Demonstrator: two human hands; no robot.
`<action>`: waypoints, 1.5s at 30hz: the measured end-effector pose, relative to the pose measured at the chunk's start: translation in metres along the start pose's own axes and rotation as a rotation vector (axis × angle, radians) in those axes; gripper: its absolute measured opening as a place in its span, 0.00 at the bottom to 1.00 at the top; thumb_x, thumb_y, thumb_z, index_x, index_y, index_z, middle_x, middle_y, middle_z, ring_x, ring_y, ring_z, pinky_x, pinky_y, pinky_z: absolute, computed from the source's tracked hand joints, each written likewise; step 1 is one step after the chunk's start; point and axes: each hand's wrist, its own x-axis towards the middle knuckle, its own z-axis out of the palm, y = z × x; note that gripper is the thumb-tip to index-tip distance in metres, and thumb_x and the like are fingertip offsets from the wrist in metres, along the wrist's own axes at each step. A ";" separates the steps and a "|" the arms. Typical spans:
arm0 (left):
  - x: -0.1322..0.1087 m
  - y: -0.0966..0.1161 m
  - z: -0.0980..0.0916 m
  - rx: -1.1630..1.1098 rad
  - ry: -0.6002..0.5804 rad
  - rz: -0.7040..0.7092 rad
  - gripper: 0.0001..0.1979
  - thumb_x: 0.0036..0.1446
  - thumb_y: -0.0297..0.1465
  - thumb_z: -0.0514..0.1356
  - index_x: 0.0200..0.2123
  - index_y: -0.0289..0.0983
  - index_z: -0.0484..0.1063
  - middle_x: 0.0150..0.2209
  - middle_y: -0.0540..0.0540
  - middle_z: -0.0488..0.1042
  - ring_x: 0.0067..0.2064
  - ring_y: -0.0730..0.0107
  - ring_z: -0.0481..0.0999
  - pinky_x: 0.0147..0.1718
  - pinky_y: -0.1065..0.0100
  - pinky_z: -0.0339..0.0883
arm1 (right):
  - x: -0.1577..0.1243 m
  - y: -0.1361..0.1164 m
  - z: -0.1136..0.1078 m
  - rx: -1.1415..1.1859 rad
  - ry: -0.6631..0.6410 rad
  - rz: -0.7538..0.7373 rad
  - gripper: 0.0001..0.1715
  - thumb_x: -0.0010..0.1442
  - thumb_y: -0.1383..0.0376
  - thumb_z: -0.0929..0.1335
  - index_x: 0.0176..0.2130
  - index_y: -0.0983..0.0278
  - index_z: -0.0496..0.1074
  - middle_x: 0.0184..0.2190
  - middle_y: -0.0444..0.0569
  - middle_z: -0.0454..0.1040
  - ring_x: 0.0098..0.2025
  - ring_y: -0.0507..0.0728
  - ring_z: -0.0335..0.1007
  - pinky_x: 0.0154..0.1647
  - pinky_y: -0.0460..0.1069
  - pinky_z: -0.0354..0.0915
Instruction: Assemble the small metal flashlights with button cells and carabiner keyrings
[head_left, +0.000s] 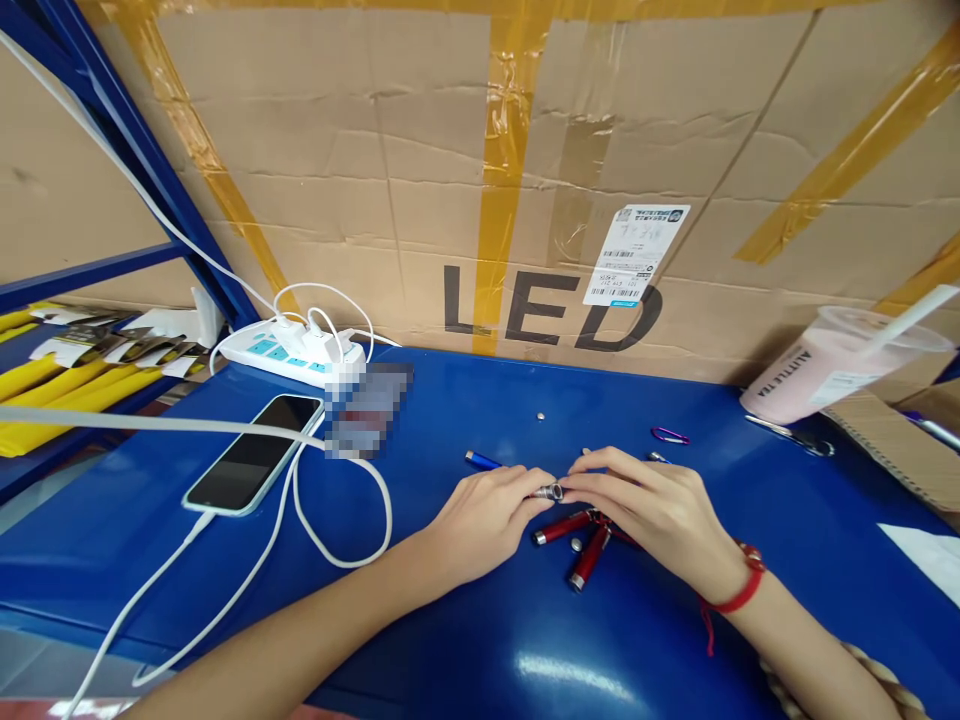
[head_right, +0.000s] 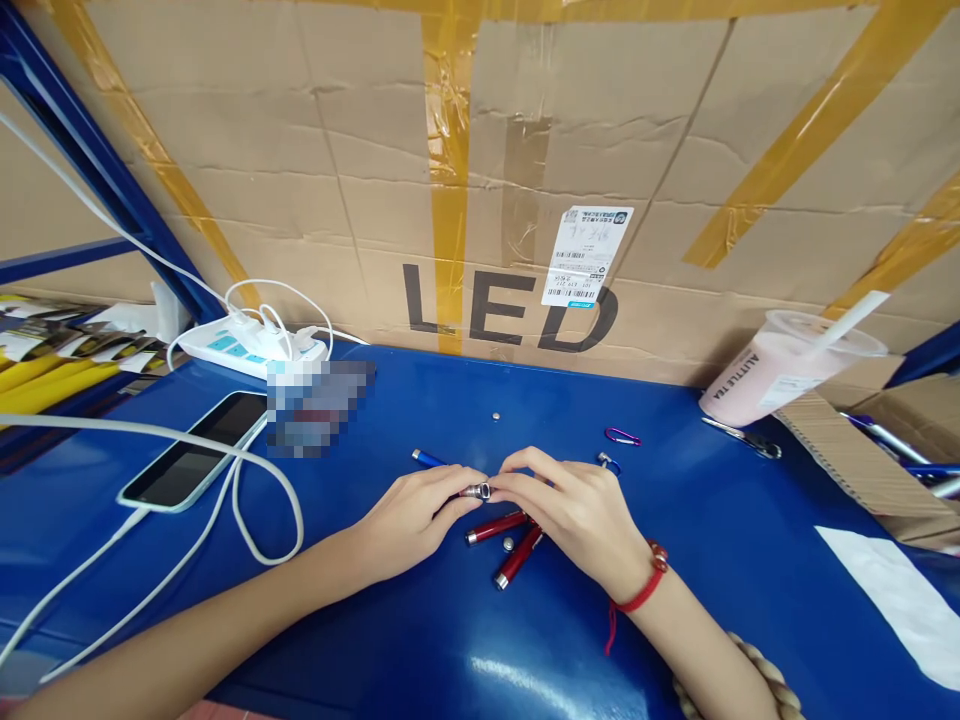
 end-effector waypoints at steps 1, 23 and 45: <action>0.000 0.000 0.000 0.001 0.005 0.006 0.11 0.65 0.30 0.47 0.44 0.42 0.68 0.42 0.51 0.75 0.44 0.70 0.74 0.44 0.70 0.65 | 0.001 0.000 -0.002 -0.005 -0.015 -0.010 0.20 0.67 0.62 0.58 0.34 0.61 0.75 0.33 0.46 0.78 0.26 0.47 0.73 0.24 0.42 0.63; 0.001 -0.003 -0.001 -0.127 0.042 -0.020 0.12 0.65 0.31 0.48 0.46 0.42 0.69 0.42 0.51 0.75 0.42 0.70 0.74 0.42 0.70 0.66 | 0.006 -0.002 -0.003 -0.055 0.048 -0.108 0.20 0.68 0.63 0.57 0.36 0.64 0.74 0.31 0.45 0.78 0.24 0.47 0.72 0.23 0.42 0.63; 0.004 0.001 -0.013 -0.061 0.023 0.093 0.14 0.65 0.25 0.46 0.48 0.37 0.67 0.37 0.47 0.75 0.39 0.68 0.71 0.47 0.65 0.63 | 0.000 0.002 0.004 0.098 0.168 -0.041 0.12 0.64 0.67 0.62 0.38 0.66 0.74 0.31 0.46 0.78 0.29 0.48 0.74 0.26 0.42 0.64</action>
